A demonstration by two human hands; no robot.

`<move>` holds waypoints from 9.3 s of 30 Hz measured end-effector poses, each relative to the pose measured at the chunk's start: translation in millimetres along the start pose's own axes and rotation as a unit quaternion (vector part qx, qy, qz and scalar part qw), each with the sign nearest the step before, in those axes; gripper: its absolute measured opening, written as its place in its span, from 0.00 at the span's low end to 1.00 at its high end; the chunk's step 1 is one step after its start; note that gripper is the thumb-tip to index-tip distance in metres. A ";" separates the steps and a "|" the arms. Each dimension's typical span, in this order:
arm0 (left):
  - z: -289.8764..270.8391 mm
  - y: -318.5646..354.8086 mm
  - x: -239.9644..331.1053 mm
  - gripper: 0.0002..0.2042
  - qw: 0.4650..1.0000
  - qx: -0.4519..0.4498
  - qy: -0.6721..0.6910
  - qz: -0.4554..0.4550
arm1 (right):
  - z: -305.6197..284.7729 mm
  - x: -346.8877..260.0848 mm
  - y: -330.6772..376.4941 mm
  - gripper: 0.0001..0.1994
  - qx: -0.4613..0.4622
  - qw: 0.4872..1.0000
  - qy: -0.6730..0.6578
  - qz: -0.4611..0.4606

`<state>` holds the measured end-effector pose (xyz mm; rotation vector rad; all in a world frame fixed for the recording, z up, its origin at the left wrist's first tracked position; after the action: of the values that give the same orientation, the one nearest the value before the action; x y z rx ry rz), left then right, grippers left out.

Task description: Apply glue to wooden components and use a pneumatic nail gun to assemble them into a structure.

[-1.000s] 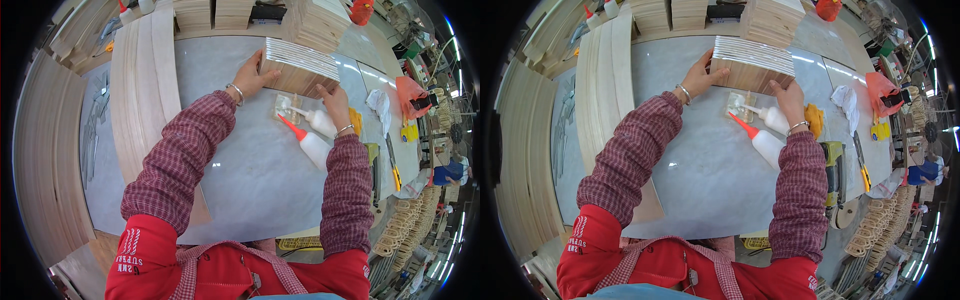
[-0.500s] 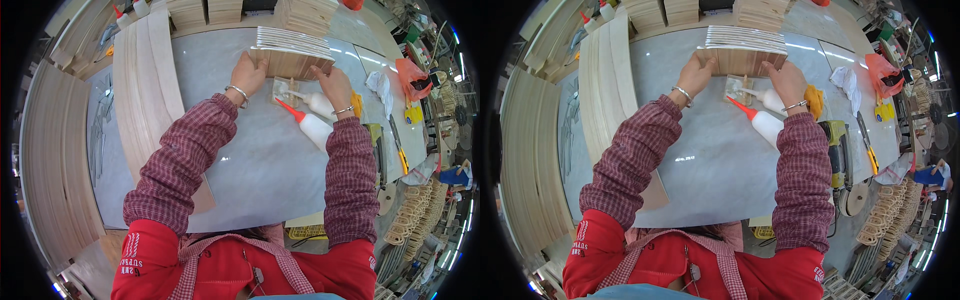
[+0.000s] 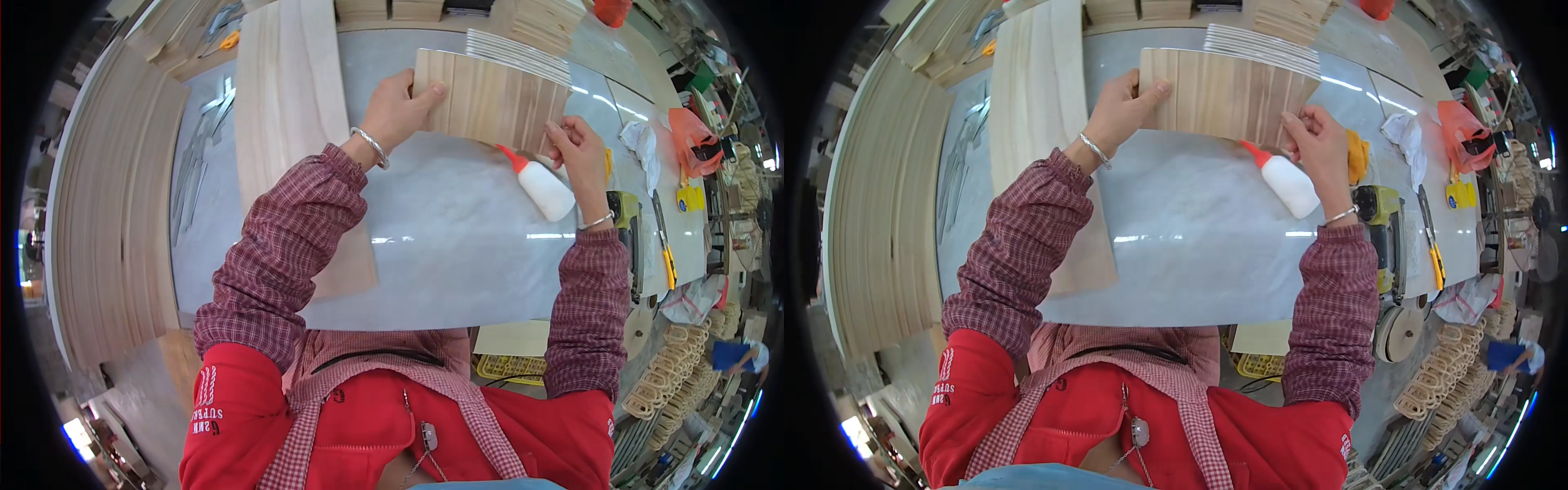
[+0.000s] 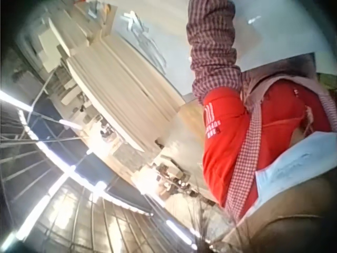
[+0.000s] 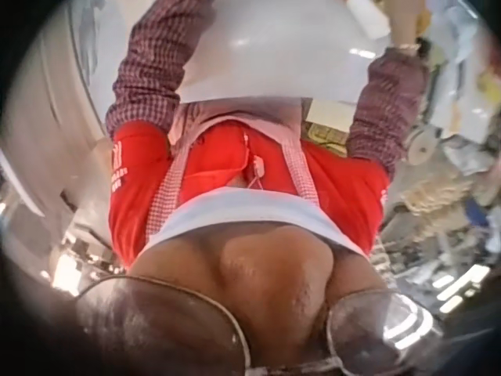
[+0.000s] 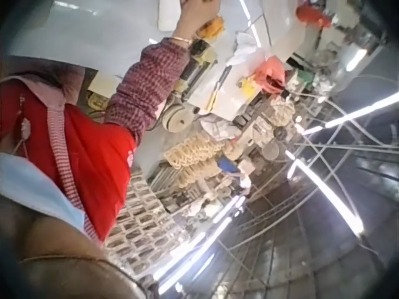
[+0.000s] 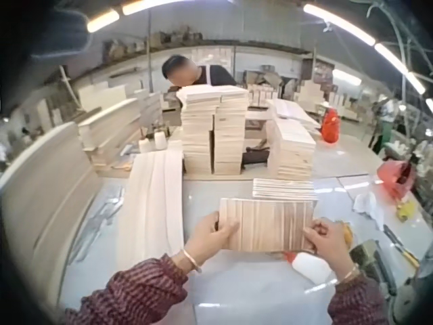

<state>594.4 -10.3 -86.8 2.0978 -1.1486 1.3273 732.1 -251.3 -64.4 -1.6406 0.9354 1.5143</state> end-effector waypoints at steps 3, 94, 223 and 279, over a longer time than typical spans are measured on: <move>-10.6 22.7 1.4 0.15 0.998 -0.009 0.057 -0.019 | 8.1 -4.0 23.0 0.08 -0.021 0.999 -0.006 0.028; -171.8 196.5 -102.9 0.10 0.952 0.071 0.255 -0.153 | 122.1 67.8 199.8 0.10 -0.261 0.964 0.051 -0.022; -149.9 257.6 -59.9 0.13 0.948 0.182 -0.161 0.206 | 133.3 8.5 193.0 0.10 0.052 0.926 0.053 -0.369; -105.4 230.6 7.0 0.18 0.824 0.108 -0.410 0.376 | 133.2 4.3 187.9 0.14 -0.128 0.947 -0.062 -0.288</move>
<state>351.5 -73.9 -51.6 2.5920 -2.4839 0.7749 503.7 -227.6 -82.1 -1.7698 0.1560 1.3352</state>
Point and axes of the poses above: each hand's wrist, its own y-axis away from the middle knuckle, its own z-axis out of the palm, x = y × z, the point moved 3 cm from there along -y, towards the middle knuckle, and after that the axes turned 14 degrees about -y, right-handed, at the moved point
